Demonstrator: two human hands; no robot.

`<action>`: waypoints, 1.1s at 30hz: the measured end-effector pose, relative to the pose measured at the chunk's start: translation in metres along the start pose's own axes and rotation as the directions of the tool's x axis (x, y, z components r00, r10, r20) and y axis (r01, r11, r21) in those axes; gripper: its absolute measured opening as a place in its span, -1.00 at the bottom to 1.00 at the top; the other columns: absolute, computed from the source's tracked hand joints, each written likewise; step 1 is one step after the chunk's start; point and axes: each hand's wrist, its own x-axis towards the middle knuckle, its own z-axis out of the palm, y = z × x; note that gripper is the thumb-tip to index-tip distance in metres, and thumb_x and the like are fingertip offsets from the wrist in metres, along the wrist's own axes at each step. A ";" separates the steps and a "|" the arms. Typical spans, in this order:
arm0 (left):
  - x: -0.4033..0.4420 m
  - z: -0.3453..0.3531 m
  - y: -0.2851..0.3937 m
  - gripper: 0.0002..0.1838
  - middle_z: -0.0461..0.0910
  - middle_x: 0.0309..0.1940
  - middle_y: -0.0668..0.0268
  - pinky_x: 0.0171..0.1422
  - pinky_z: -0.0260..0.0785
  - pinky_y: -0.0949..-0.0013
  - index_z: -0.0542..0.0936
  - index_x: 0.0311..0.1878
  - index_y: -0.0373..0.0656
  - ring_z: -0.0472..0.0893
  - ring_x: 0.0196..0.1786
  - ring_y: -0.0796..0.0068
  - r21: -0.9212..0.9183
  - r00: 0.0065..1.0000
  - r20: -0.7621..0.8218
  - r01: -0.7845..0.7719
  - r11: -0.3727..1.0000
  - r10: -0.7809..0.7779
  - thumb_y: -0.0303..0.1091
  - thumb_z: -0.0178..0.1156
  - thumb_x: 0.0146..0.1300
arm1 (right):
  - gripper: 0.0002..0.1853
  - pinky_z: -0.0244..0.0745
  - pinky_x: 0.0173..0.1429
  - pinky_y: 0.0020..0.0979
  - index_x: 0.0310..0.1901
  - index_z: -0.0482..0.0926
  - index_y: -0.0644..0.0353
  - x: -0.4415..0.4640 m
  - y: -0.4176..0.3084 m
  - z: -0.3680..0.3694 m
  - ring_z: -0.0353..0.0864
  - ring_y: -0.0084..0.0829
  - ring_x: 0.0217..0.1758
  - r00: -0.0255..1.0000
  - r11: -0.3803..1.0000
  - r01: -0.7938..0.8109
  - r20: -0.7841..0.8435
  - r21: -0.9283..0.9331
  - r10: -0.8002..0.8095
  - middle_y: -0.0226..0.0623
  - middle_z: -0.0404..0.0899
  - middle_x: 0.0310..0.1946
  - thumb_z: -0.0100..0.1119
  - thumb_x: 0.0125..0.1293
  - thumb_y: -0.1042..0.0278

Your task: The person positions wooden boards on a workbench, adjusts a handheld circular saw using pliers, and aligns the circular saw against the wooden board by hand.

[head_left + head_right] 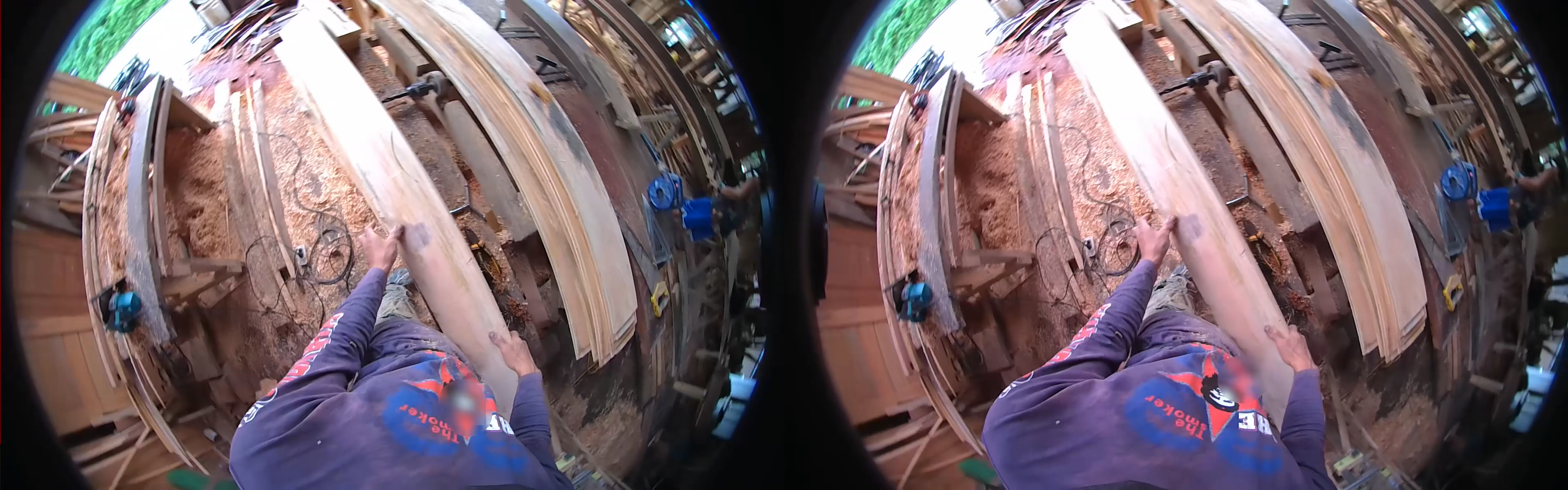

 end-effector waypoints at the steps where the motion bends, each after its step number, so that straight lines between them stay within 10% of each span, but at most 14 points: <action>1: 0.002 0.002 -0.003 -0.02 0.35 0.19 -0.28 0.43 0.25 0.07 0.37 0.33 -0.43 0.39 0.28 -0.17 0.013 1.000 -0.016 0.004 1.000 -0.004 0.17 0.49 0.08 | -0.02 0.42 0.31 -0.04 0.11 0.51 0.54 0.003 0.006 0.000 0.54 0.21 0.26 1.000 1.000 0.015 0.006 -0.021 -0.015 0.40 0.57 0.07 0.14 0.21 -0.51; 6: -0.011 0.003 0.013 -0.09 0.34 0.23 -0.26 0.47 0.19 0.00 0.35 0.35 -0.40 0.36 0.33 -0.18 0.055 0.999 -0.032 0.016 0.998 -0.014 0.07 0.47 0.12 | -0.11 0.45 0.28 -0.04 0.04 0.51 0.58 0.018 0.022 0.002 0.58 0.21 0.19 0.988 0.989 0.146 -0.055 -0.013 -0.146 0.44 0.57 0.02 0.27 0.22 -0.37; 7: -0.016 -0.002 0.023 -0.12 0.33 0.28 -0.23 0.51 0.14 0.01 0.34 0.36 -0.39 0.32 0.39 -0.15 0.204 0.983 -0.003 -0.180 0.962 0.184 0.03 0.45 0.15 | -0.11 0.45 0.28 -0.04 0.04 0.51 0.58 0.019 0.024 0.004 0.58 0.21 0.19 0.987 0.988 0.157 -0.038 -0.005 -0.157 0.44 0.57 0.02 0.27 0.22 -0.37; 12: -0.013 0.017 0.091 -0.34 0.40 0.31 -0.09 0.59 -0.01 -0.13 0.43 0.36 -0.07 0.24 0.49 -0.07 0.190 0.658 0.333 -0.748 0.636 0.675 -0.04 0.35 0.25 | -0.13 0.41 0.29 0.00 -0.02 0.58 0.57 0.045 0.049 0.022 0.53 0.29 0.18 0.942 0.952 0.262 -0.172 -0.159 -0.288 0.48 0.56 -0.02 0.08 0.35 -0.40; 16: 0.009 0.078 0.110 -0.35 0.39 0.34 -0.04 0.56 -0.02 -0.21 0.47 0.34 -0.12 0.30 0.44 -0.14 0.131 0.389 0.582 -0.912 0.389 0.715 0.08 0.22 0.32 | -0.10 0.33 0.35 0.06 -0.01 0.58 0.59 0.076 0.062 0.039 0.46 0.31 0.21 0.975 0.989 0.116 -0.180 -0.089 -0.130 0.53 0.51 0.01 -0.10 0.43 -0.41; 19: 0.026 0.110 0.116 -0.28 0.56 0.18 0.07 0.50 0.10 -0.13 0.47 0.38 -0.03 0.47 0.32 -0.03 0.263 0.245 0.922 -0.965 -0.021 0.301 0.32 -0.07 0.41 | -0.18 0.31 0.36 0.09 -0.04 0.57 0.52 0.057 0.059 0.049 0.45 0.30 0.21 0.939 0.993 0.109 -0.325 -0.035 -0.115 0.43 0.51 0.04 0.00 0.39 -0.37; 22: 0.038 0.125 0.097 -0.37 0.59 0.10 0.07 0.43 0.18 -0.12 0.49 0.38 0.04 0.49 0.28 0.01 0.147 0.087 0.807 -0.987 -0.057 0.584 0.25 -0.08 0.45 | -0.30 0.33 0.27 0.11 -0.11 0.51 0.42 0.032 0.051 0.068 0.47 0.26 0.14 0.857 0.990 0.140 -0.503 0.015 -0.113 0.29 0.52 0.00 0.14 0.34 -0.30; 29: 0.006 0.109 0.106 -0.53 0.61 0.08 0.14 0.38 0.23 0.04 0.69 0.01 -0.11 0.48 0.21 0.12 0.278 0.302 0.812 -0.953 0.123 0.500 0.05 0.00 0.40 | -0.39 0.30 0.24 0.07 0.00 0.49 0.33 0.025 0.057 0.092 0.42 0.16 0.11 0.785 0.992 0.129 -0.613 0.013 -0.094 0.14 0.49 -0.02 0.19 0.34 -0.20; 33: 0.017 0.117 0.081 -0.61 0.63 -0.10 0.13 0.28 0.30 0.07 0.69 -0.18 -0.11 0.51 0.14 0.13 0.255 0.229 0.773 -0.966 0.041 0.592 -0.03 0.02 0.37 | -0.40 0.27 0.27 0.08 0.03 0.49 0.32 0.020 0.064 0.092 0.41 0.11 0.14 0.784 0.986 0.159 -0.613 0.046 -0.098 0.10 0.49 0.00 0.25 0.32 -0.15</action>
